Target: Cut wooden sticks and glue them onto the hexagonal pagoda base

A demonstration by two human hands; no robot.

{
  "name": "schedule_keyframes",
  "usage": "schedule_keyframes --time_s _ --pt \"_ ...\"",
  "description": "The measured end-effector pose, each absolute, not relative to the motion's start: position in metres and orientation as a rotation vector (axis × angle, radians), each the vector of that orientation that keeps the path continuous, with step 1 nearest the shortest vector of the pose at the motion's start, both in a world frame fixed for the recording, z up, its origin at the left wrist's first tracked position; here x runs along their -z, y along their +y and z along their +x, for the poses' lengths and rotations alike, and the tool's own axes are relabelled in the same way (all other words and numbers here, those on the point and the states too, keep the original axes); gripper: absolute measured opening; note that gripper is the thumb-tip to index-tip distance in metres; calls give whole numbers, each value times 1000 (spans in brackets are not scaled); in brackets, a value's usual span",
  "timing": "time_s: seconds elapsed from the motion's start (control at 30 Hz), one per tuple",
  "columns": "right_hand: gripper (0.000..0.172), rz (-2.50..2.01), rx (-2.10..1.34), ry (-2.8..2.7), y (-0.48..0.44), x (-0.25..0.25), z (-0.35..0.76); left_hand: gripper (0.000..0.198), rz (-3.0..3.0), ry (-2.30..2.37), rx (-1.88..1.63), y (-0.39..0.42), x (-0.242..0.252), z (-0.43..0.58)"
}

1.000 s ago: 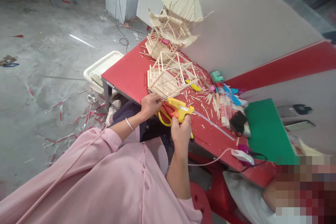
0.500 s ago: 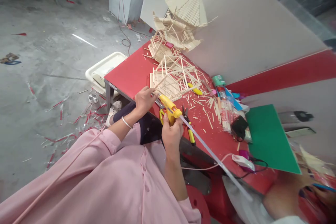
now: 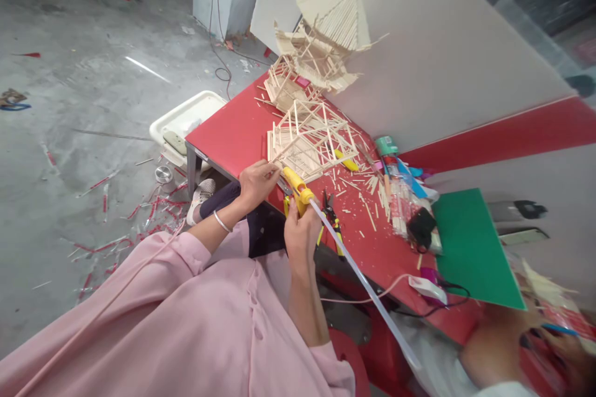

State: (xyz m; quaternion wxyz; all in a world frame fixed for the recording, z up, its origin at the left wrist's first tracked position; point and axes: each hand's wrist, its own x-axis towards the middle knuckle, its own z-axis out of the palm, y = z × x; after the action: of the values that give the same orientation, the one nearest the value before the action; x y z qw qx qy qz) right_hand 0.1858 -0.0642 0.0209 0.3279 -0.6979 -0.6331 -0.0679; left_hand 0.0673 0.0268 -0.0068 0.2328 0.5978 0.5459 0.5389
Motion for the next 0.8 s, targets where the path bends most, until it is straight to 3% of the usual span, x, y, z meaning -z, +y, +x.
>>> schedule_keyframes --time_s 0.3,0.5,0.8 --pt "58 -2043 4 -1439 -110 -36 229 29 1761 1575 -1225 24 4 56" --pt "53 -2245 -110 -991 -153 -52 282 47 1752 1490 -1307 17 8 54" --pt "49 -2482 -33 -897 -119 -27 358 16 1739 1162 -1320 3 -2 61"
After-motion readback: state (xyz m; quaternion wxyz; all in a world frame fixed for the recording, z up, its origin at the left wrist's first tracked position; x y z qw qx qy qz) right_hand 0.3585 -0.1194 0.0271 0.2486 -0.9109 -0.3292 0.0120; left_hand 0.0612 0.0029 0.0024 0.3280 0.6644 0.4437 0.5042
